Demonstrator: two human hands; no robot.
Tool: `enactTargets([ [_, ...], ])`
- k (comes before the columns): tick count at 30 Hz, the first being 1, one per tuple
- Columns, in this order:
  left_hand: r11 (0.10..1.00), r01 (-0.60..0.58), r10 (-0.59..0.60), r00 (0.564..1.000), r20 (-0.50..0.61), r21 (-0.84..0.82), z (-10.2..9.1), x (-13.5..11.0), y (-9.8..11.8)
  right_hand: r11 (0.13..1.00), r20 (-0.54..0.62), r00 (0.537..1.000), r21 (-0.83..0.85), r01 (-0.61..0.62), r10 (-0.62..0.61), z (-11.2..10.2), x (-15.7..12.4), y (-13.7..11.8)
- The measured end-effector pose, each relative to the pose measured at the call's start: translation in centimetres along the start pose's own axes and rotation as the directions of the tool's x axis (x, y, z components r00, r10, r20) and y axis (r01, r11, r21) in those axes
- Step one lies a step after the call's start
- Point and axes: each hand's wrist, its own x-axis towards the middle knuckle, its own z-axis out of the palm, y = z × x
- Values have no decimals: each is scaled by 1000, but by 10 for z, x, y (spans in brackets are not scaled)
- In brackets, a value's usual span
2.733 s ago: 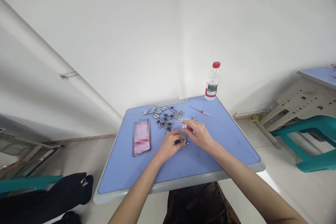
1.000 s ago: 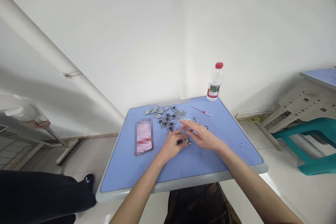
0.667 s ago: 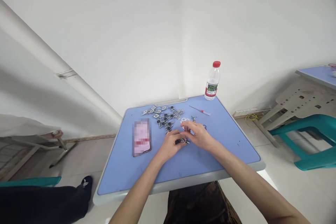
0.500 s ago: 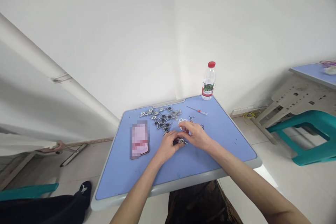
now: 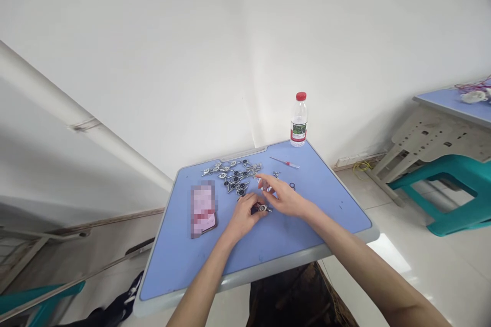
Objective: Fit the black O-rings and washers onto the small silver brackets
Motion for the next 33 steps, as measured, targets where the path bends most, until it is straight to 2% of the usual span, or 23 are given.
enactTargets([
  [3, 1000, 3, -3, 1000, -3, 2, 0, -1, 0, 999, 36, 999, 50, -16, 14, -3, 1, -1],
  [6, 1000, -1, 1, 1000, -9, 4, 0, -1, 1, 999, 11, 999, 33, -42, 41, -4, 1, -2],
  [13, 1000, -1, 1, 1000, -8, 3, 1, -2, 2, 995, -47, 999, -96, -29, 25, 0, 0, 1],
  [19, 1000, 1, -1, 1000, -18, -7, 2, -2, -1, 986, -53, 998, -160, -42, 34, 2, -2, 4],
  [26, 999, -7, 7, 1000, 2, -43, 0, -1, 2, 996, 100, 995, 82, -16, 8, -9, 0, -10],
  [33, 1000, 3, -3, 1000, -7, 15, 0, -2, 2, 997, 32, 996, -22, -77, 78, -4, 0, -8],
])
